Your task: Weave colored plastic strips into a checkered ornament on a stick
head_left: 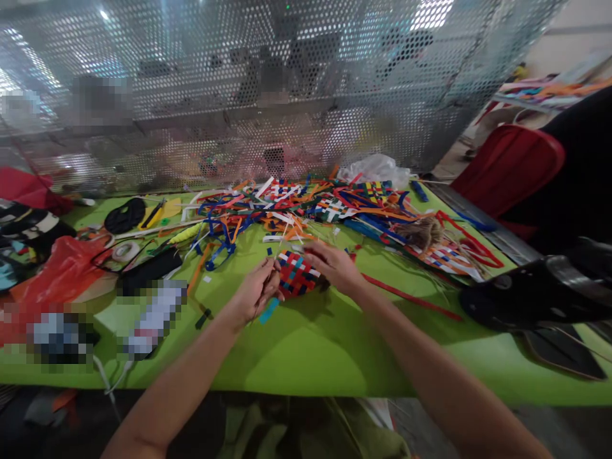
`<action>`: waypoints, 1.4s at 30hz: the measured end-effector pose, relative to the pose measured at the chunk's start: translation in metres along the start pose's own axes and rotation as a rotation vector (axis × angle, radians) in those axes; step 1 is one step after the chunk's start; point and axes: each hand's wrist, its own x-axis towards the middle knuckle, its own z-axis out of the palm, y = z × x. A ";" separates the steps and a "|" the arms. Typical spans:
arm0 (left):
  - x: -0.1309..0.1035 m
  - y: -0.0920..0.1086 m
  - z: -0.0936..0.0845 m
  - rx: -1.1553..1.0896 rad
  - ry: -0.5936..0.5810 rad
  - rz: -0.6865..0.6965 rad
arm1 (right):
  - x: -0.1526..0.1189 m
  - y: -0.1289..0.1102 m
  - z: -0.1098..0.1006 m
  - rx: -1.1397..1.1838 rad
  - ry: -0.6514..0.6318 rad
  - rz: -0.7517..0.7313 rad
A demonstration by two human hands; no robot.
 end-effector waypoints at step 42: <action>-0.014 0.001 0.005 -0.126 -0.095 -0.158 | 0.019 0.052 -0.025 -0.509 0.179 0.242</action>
